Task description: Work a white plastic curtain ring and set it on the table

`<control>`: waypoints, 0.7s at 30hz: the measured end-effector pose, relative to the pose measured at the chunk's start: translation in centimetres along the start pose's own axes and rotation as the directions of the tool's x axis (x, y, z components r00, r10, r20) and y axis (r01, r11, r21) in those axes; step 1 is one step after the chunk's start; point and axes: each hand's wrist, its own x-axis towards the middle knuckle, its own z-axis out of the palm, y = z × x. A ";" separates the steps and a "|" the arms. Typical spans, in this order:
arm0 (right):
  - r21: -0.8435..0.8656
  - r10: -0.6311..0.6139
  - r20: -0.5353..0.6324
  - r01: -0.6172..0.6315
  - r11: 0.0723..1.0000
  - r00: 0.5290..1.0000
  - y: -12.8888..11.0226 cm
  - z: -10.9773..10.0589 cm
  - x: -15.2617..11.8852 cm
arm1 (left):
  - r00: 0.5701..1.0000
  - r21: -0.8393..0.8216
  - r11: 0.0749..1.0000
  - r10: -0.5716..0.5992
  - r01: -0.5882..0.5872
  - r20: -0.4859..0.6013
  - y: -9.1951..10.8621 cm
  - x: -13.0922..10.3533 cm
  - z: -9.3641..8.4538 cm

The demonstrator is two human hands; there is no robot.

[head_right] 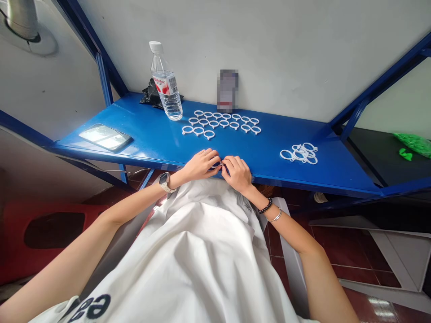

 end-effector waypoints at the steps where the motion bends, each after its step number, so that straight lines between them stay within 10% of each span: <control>1: -0.002 -0.001 0.000 0.001 1.000 1.000 0.0 0.0 0.0 | 1.000 0.000 1.000 0.001 -0.001 -0.001 0.0 0.0 0.0; 21: 0.018 0.021 0.047 -0.022 1.000 0.999 0.1 0.1 -0.1 | 1.000 -0.005 1.000 -0.005 0.005 0.004 0.0 0.0 0.1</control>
